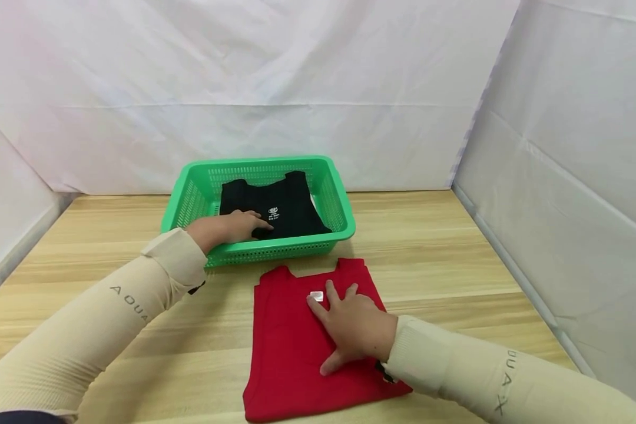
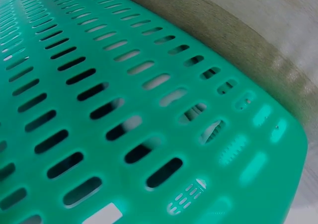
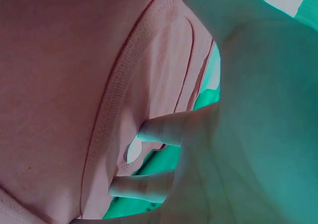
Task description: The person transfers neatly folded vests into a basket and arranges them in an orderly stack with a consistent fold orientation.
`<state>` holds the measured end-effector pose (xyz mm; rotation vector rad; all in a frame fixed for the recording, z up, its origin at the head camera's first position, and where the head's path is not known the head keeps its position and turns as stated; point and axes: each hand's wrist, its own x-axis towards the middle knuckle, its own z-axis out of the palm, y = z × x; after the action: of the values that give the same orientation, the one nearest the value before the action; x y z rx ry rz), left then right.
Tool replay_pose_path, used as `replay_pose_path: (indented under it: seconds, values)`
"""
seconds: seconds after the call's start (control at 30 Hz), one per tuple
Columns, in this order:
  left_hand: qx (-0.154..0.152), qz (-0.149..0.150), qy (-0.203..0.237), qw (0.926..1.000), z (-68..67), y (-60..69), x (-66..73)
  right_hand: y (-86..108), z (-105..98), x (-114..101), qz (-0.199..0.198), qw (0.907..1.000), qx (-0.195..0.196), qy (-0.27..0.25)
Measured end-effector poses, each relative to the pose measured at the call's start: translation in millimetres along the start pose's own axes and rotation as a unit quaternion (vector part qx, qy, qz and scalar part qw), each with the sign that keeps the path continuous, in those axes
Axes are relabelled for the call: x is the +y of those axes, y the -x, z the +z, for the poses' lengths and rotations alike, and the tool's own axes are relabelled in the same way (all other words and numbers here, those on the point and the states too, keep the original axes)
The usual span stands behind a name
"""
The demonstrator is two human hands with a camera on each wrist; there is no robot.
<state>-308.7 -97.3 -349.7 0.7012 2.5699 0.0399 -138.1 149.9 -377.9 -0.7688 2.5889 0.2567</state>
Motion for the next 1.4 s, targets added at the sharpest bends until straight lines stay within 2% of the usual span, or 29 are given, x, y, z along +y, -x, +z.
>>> replay_pose_path:
  seconds: [0.17, 0.2, 0.37, 0.7, 1.1, 1.4]
  values:
    - [0.007, -0.004, 0.007, 0.9999, -0.4, 0.0, 0.7, -4.9, -3, -13, -0.011, 0.9990, 0.013, 0.043]
    - [0.002, -0.013, 0.011, 0.9999, -3.8, 5.3, 6.4, -5.7, -4, -16, -0.013, 0.9984, 0.016, 0.053]
    - [0.003, -0.008, 0.005, 0.9999, -2.0, 7.4, 6.8, -9.1, -5, -29, -0.026, 0.9949, 0.029, 0.093]
    - [0.005, -0.017, 0.014, 0.9997, -1.6, 8.1, 5.7, -21.5, -13, -54, -0.019, 0.9882, 0.011, 0.151]
    - [0.007, -0.018, 0.016, 0.9997, -1.1, 7.2, 8.2, -31.3, -16, -71, -0.027, 0.9847, 0.039, 0.167]
    - [0.015, -0.020, 0.028, 0.9993, 0.8, 9.0, 3.9, -32.4, -13, -72, -0.038, 0.9841, 0.055, 0.165]
